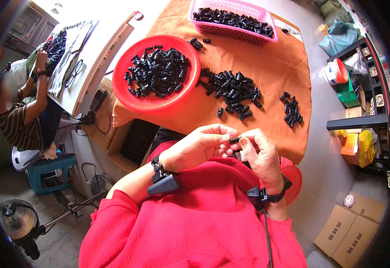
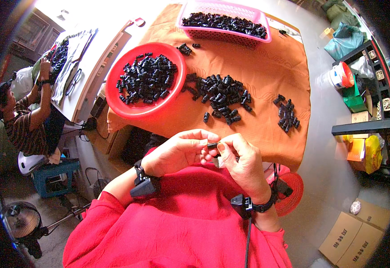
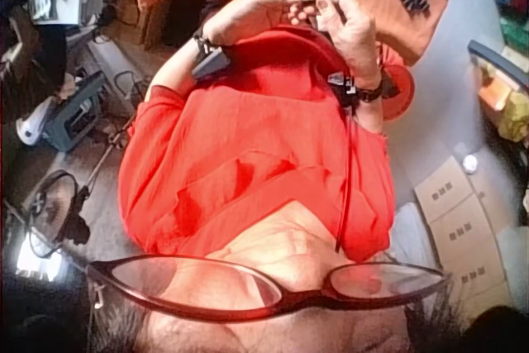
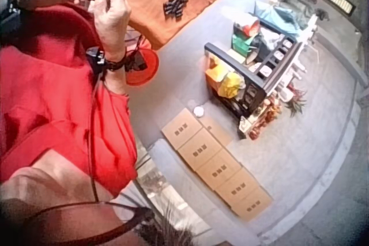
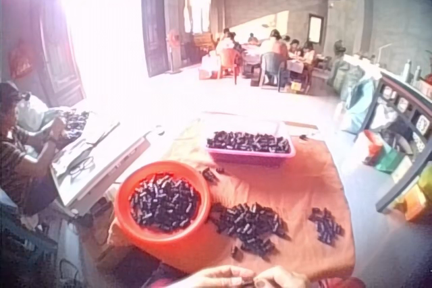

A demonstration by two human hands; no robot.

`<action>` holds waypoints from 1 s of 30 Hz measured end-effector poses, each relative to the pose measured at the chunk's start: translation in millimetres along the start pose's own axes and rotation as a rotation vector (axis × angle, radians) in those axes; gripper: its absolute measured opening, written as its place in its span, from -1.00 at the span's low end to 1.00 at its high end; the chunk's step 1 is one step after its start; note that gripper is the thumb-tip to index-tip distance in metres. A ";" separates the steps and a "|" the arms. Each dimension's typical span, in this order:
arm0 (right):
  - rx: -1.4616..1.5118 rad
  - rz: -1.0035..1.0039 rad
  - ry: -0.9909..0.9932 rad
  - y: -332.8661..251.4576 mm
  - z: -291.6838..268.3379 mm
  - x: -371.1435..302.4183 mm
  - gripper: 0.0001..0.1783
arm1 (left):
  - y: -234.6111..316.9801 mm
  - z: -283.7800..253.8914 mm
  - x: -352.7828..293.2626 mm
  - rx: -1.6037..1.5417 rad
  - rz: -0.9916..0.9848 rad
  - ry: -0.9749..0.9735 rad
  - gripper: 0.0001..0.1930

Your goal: Assembling small black plastic components at a work table.

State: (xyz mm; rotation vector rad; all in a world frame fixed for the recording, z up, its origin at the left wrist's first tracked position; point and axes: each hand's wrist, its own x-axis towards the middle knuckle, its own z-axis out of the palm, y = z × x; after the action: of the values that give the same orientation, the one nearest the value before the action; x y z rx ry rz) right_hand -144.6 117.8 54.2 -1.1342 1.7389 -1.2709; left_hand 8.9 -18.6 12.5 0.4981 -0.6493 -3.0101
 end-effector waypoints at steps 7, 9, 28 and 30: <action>0.005 0.014 -0.002 -5.0 -0.3 -1.0 -0.94 | -2.4 1.0 1.3 -0.017 0.065 -0.013 -0.72; 0.011 0.016 0.006 -4.2 -0.4 -1.8 -0.95 | -2.4 5.3 0.3 0.003 0.077 0.005 -0.73; -0.099 -0.040 -0.044 -12.5 6.3 -4.1 -0.65 | -19.2 -11.4 8.4 0.076 0.093 0.014 -0.67; -0.185 -0.101 -0.057 -7.7 7.4 -3.8 -0.59 | -15.1 -1.8 5.2 0.067 0.070 0.023 -0.71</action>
State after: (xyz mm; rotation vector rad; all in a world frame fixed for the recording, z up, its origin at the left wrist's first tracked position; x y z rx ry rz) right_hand -134.7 117.6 59.7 -1.3663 1.8054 -1.1426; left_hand 5.3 -5.9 3.3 0.5006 -0.7519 -2.9214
